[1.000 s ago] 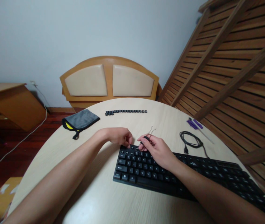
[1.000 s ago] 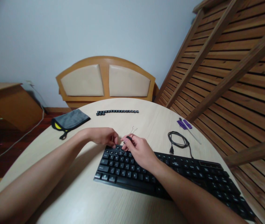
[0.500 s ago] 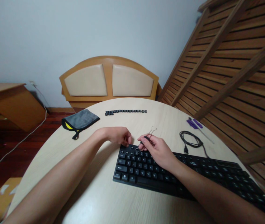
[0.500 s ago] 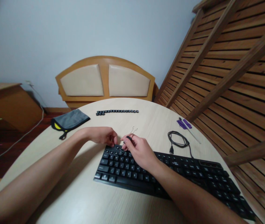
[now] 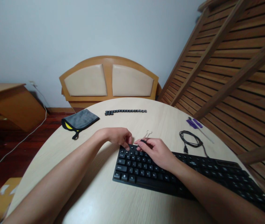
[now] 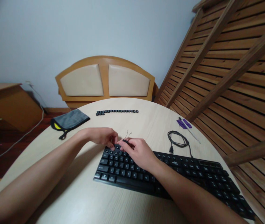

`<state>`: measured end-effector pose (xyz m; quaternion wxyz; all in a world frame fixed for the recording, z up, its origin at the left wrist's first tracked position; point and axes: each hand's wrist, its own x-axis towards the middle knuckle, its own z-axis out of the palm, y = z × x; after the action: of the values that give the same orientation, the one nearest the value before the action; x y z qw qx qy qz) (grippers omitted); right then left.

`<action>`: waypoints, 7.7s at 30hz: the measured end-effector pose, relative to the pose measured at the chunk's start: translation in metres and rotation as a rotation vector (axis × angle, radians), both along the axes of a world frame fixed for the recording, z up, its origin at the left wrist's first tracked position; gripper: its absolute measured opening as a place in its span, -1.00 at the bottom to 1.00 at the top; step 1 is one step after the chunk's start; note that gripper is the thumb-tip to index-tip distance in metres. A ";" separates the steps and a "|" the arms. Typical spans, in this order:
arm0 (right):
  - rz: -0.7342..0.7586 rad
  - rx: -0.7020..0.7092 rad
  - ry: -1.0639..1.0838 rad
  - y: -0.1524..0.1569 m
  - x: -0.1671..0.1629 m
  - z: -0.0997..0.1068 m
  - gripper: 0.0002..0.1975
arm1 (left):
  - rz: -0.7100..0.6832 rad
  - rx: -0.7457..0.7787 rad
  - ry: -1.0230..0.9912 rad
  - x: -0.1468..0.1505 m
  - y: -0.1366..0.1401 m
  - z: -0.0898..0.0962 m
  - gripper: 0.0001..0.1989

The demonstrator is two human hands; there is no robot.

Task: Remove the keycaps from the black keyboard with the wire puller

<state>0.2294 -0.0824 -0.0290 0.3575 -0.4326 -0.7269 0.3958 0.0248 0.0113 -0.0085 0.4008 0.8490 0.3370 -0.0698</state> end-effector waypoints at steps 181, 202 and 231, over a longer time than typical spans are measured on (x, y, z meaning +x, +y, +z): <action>-0.071 0.395 -0.500 -0.012 0.003 0.012 -0.63 | -0.108 0.183 -0.002 0.027 -0.014 0.012 -0.86; -0.203 -0.199 0.002 0.007 0.015 -0.006 -0.66 | -0.080 0.114 0.007 0.026 -0.014 0.013 -0.80; -0.267 -0.292 0.393 0.018 0.018 -0.011 -0.48 | -0.022 0.063 -0.525 0.029 -0.015 0.022 -0.79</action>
<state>0.2472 -0.0640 -0.0402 0.4743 -0.4865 -0.5155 0.5221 0.0540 -0.0039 0.0135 0.4471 0.8537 0.2144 0.1590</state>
